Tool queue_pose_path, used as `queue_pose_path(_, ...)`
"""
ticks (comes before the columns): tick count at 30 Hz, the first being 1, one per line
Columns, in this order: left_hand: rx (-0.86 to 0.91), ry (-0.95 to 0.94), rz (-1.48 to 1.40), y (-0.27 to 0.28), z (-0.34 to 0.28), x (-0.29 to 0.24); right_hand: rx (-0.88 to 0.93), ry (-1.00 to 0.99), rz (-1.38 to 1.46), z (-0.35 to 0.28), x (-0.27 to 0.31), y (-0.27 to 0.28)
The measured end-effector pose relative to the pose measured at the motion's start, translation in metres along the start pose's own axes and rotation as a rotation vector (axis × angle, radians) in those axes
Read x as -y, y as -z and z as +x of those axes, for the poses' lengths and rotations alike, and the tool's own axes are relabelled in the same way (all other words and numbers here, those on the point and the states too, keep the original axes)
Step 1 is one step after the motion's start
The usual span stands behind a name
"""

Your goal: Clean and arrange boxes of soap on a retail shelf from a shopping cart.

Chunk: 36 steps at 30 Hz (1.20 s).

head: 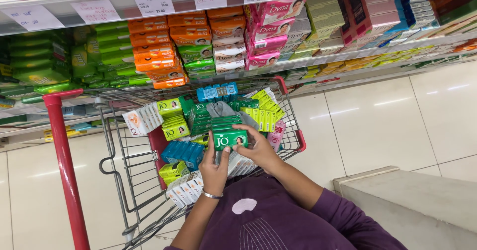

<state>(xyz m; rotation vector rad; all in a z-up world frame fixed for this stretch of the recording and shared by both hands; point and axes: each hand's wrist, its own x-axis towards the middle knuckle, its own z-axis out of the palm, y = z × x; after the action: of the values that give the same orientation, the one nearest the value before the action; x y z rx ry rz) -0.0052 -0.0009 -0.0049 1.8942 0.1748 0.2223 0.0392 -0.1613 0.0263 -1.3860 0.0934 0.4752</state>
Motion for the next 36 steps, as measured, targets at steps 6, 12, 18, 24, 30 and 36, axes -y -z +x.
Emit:
queue_pose_path(6,-0.002,-0.024,-0.029,-0.0002,-0.0017,-0.0007,-0.003,-0.008,-0.005,-0.0013,-0.0023,0.0018)
queue_pose_path(12,0.000,0.000,-0.027,0.0003,-0.0035,-0.0009,0.008,0.013,-0.006,-0.0023,-0.0031,0.0012)
queue_pose_path(18,-0.005,-0.005,-0.024,0.0009,-0.0057,0.0008,0.003,0.017,-0.002,-0.0028,-0.0086,0.0017)
queue_pose_path(24,-0.011,0.007,-0.031,0.0022,-0.0063,0.0001,-0.002,0.018,-0.015,-0.0037,-0.0043,-0.0019)
queue_pose_path(30,-0.018,-0.005,-0.036,0.0024,-0.0084,0.0042,0.003,0.021,-0.024,-0.0053,-0.0028,-0.0037)
queue_pose_path(36,-0.012,0.023,-0.063,0.0043,-0.0085,0.0018,0.005,0.008,-0.021,-0.0054,-0.0046,-0.0046)
